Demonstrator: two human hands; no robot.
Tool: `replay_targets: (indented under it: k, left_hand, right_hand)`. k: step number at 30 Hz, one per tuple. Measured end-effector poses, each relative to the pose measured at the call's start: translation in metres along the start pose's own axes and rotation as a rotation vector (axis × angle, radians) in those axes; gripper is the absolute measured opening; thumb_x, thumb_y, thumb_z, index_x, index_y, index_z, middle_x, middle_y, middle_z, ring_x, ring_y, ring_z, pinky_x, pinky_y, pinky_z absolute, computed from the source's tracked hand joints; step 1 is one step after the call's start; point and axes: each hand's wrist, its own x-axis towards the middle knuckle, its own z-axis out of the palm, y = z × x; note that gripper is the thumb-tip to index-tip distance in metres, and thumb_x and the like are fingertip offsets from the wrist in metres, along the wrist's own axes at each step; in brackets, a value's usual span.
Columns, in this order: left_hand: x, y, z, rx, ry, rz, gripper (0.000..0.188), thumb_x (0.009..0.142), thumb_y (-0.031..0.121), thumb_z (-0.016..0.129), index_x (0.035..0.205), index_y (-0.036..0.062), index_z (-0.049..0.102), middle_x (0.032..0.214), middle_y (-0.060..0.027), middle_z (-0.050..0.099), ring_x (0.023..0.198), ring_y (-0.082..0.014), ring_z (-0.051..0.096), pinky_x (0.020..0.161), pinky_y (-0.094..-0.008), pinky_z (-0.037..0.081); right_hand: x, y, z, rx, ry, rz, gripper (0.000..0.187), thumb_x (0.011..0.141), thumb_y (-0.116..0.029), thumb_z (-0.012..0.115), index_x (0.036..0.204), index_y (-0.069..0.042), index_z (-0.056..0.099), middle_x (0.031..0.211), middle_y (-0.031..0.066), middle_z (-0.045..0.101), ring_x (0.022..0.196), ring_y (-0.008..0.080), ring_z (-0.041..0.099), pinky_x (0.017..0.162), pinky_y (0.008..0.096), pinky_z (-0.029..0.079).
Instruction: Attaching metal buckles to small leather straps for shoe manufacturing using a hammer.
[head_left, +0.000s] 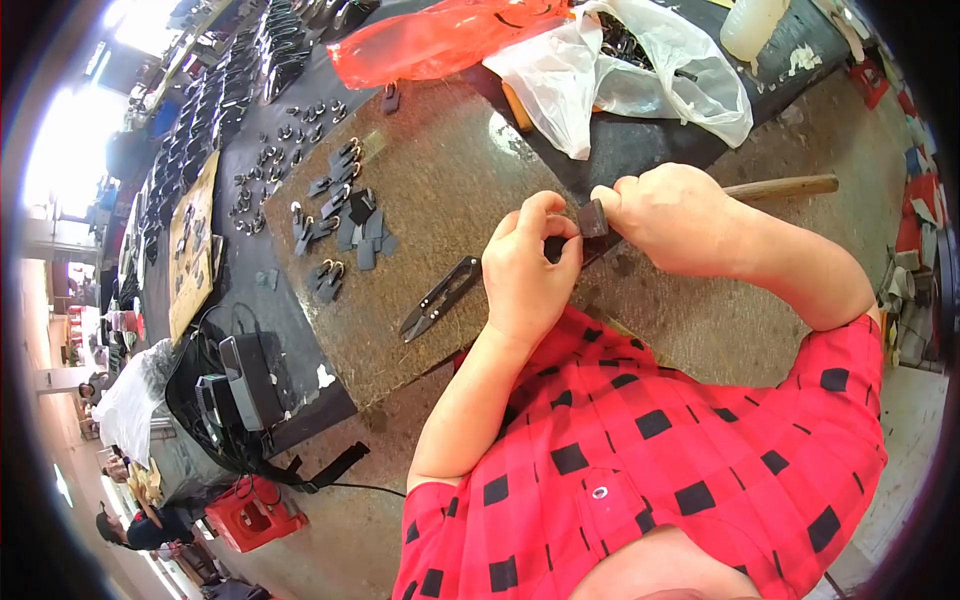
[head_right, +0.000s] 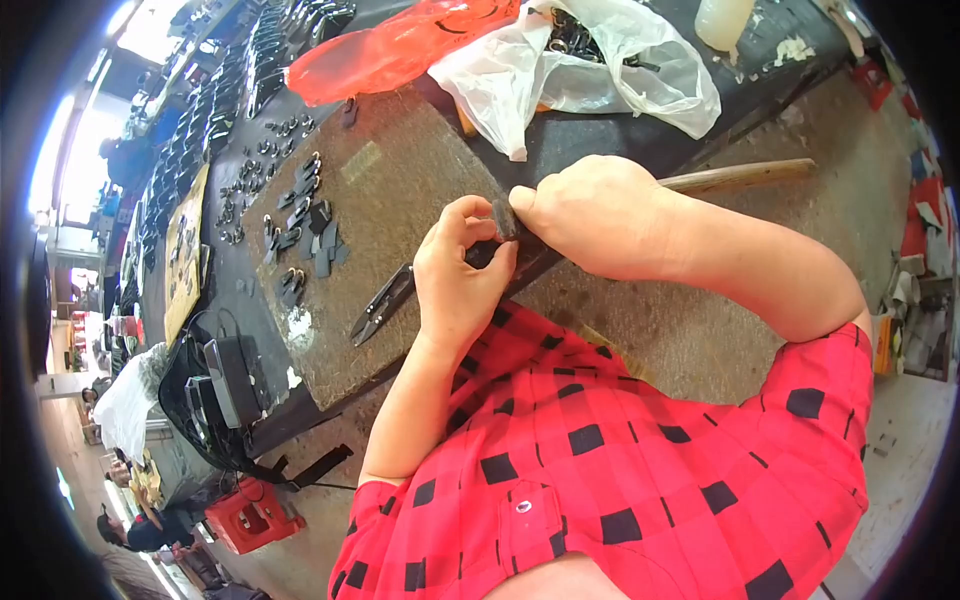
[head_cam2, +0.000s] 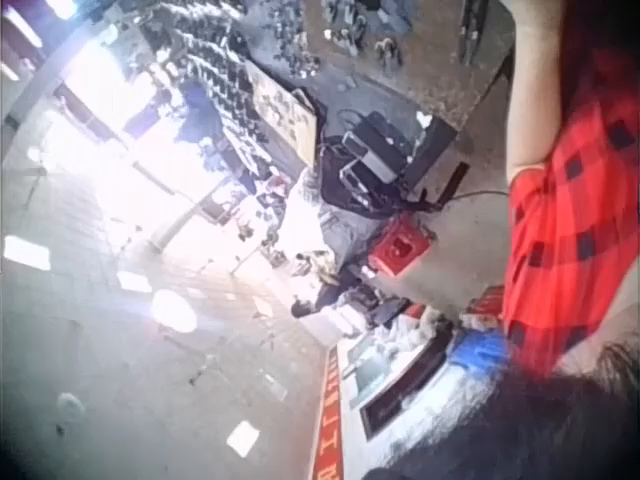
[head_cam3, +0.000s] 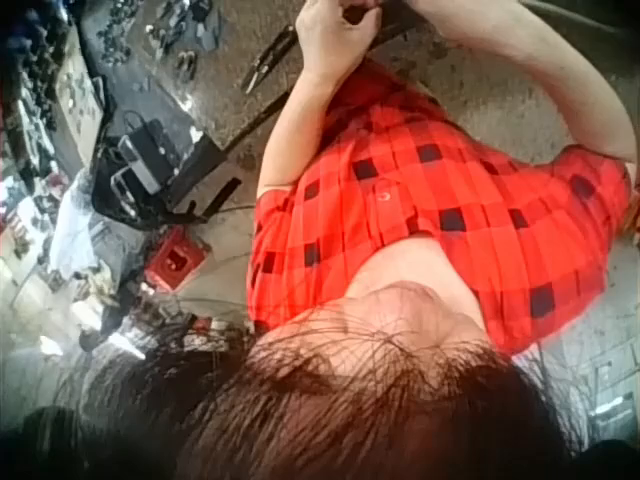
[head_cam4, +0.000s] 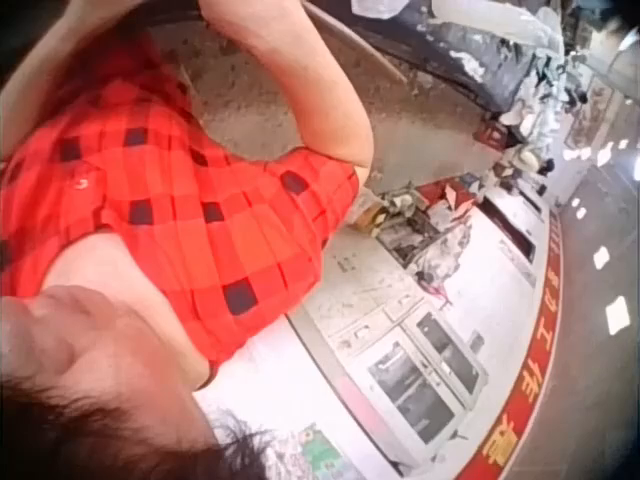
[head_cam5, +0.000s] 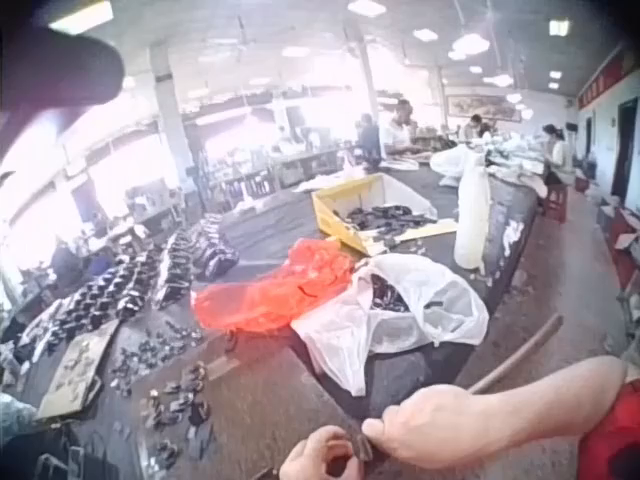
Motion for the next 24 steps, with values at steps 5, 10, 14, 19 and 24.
replay_targets:
  k: [5, 10, 14, 19, 24]
  left_hand:
    - [-0.001, -0.002, 0.005, -0.03, -0.031, -0.024, 0.032, 0.062, 0.001, 0.062, 0.092, 0.006, 0.05, 0.069, -0.0044, 0.061, 0.074, -0.0172, 0.057, 0.07, -0.0287, 0.043]
    - [0.0, 0.0, 0.001, 0.002, -0.027, -0.025, 0.032, 0.062, 0.001, 0.061, 0.091, 0.0057, 0.049, 0.068, -0.0039, 0.061, 0.074, -0.0172, 0.057, 0.07, -0.028, 0.043]
    - [0.002, 0.0, 0.0, -0.068, -0.014, -0.075, 0.032, 0.061, -0.002, 0.059, 0.09, 0.0048, 0.05, 0.066, -0.0029, 0.06, 0.073, -0.0219, 0.055, 0.066, -0.032, 0.044]
    - [0.001, -0.005, 0.001, -0.019, -0.025, -0.056, 0.031, 0.062, -0.001, 0.06, 0.091, 0.0046, 0.049, 0.067, -0.0027, 0.06, 0.07, -0.0143, 0.056, 0.069, -0.0262, 0.042]
    - [0.0, -0.005, 0.001, -0.041, -0.021, -0.035, 0.031, 0.061, -0.001, 0.059, 0.09, 0.0046, 0.049, 0.067, -0.0031, 0.059, 0.069, -0.014, 0.055, 0.065, -0.0255, 0.042]
  right_hand:
    - [-0.008, 0.01, 0.007, 0.094, 0.038, -0.017, 0.015, 0.069, -0.008, 0.053, 0.082, -0.001, 0.048, 0.067, 0.0139, 0.058, 0.064, 0.0297, 0.059, 0.054, 0.0367, 0.047]
    - [-0.008, 0.007, 0.008, 0.082, 0.043, -0.02, 0.016, 0.069, -0.007, 0.053, 0.082, -0.001, 0.048, 0.067, 0.0136, 0.057, 0.063, 0.0299, 0.059, 0.054, 0.0372, 0.047]
    - [-0.002, -0.005, -0.004, -0.03, 0.026, -0.034, 0.016, 0.068, -0.008, 0.053, 0.082, -0.002, 0.049, 0.068, 0.0138, 0.058, 0.064, 0.0306, 0.059, 0.055, 0.0377, 0.047]
    - [-0.008, 0.014, 0.024, 0.21, 0.083, -0.035, 0.016, 0.068, -0.008, 0.054, 0.081, -0.003, 0.047, 0.067, 0.0133, 0.057, 0.063, 0.0302, 0.059, 0.053, 0.0373, 0.046]
    - [-0.006, 0.0, 0.01, 0.045, 0.11, -0.046, 0.011, 0.069, -0.009, 0.053, 0.077, -0.004, 0.048, 0.066, 0.0126, 0.057, 0.062, 0.0288, 0.059, 0.052, 0.0365, 0.046]
